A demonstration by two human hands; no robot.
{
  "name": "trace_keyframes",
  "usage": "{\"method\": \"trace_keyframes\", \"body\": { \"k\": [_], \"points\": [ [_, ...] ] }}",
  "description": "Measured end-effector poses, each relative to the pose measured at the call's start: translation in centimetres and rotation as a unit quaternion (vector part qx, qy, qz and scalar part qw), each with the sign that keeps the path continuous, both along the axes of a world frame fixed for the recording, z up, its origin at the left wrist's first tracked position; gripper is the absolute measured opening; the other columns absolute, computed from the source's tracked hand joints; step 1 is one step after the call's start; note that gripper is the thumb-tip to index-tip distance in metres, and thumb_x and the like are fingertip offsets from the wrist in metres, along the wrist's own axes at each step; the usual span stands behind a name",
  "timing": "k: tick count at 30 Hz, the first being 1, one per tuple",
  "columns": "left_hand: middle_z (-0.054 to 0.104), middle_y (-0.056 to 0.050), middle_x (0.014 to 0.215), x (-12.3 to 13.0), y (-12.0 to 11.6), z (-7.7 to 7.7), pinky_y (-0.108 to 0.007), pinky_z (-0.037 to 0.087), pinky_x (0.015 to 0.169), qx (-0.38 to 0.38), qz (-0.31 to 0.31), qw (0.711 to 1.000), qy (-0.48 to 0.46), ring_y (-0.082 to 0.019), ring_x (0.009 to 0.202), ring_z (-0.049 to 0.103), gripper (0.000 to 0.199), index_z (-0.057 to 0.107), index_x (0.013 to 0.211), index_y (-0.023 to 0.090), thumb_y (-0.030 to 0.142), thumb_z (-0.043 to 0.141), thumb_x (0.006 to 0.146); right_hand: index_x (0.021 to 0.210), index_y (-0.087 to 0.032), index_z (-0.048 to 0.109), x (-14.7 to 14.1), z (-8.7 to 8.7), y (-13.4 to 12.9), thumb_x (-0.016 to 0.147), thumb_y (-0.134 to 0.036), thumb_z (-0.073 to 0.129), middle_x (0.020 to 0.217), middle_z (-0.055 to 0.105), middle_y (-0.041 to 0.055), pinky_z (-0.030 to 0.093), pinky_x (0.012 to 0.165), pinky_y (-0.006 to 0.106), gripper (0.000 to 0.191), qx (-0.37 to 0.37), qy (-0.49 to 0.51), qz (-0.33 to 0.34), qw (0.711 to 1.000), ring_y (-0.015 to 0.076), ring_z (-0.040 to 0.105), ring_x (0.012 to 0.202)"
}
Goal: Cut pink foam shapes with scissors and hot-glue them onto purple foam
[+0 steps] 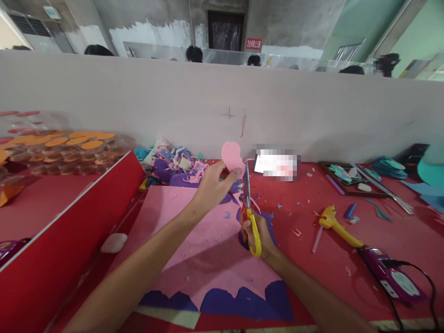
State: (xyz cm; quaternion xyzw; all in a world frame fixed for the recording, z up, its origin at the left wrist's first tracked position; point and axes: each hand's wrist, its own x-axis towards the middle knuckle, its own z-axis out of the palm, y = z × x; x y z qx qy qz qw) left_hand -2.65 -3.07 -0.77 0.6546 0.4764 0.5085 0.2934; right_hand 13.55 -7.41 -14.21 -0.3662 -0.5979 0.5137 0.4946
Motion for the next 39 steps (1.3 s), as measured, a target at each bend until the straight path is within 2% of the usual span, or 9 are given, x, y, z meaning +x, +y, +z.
{"method": "trace_keyframes", "body": {
  "k": [8, 15, 23, 39],
  "points": [
    [0.062, -0.002, 0.077, 0.0, 0.0, 0.1, -0.027, 0.042, 0.065, 0.023, -0.004, 1.0, -0.015, -0.014, 0.069, 0.054, 0.02, 0.063, 0.084, 0.016, 0.034, 0.059, 0.092, 0.071, -0.023, 0.048, 0.3, 0.1, -0.1, 0.087, -0.077, 0.058, 0.056, 0.041, -0.005, 0.024, 0.039, 0.026, 0.057, 0.009, -0.025, 0.003, 1.0, 0.0091, 0.034, 0.045],
    [0.049, 0.001, 0.071, -0.2, -0.1, 0.4, -0.027, 0.034, 0.061, 0.049, -0.006, 0.999, -0.016, -0.012, 0.065, 0.044, 0.022, 0.057, 0.078, 0.017, 0.031, 0.058, 0.095, 0.072, -0.024, 0.048, 0.5, -0.2, -0.2, 0.091, -0.074, 0.056, 0.055, 0.04, -0.0049, 0.024, 0.038, 0.025, 0.053, 0.014, -0.036, 0.009, 0.999, 0.0097, 0.033, 0.045],
    [0.053, 0.001, 0.073, -0.3, -0.2, 0.8, -0.027, 0.036, 0.063, 0.046, -0.003, 0.998, -0.04, -0.011, 0.067, 0.046, 0.021, 0.06, 0.081, 0.016, 0.032, 0.058, 0.096, 0.072, -0.025, 0.048, 0.2, 0.4, -0.4, 0.089, -0.072, 0.06, 0.055, 0.038, -0.0056, 0.022, 0.037, 0.024, 0.052, -0.015, 0.006, 0.02, 1.0, 0.009, 0.032, 0.044],
    [0.054, 0.001, 0.073, -0.3, -0.3, 0.9, -0.026, 0.036, 0.063, 0.049, 0.003, 0.998, -0.046, -0.011, 0.066, 0.047, 0.021, 0.061, 0.081, 0.017, 0.03, 0.056, 0.096, 0.072, -0.025, 0.048, 0.5, 0.1, -0.3, 0.086, -0.071, 0.064, 0.054, 0.039, -0.0056, 0.024, 0.037, 0.024, 0.05, -0.021, -0.023, 0.016, 0.999, 0.0094, 0.033, 0.045]
  ]
}}
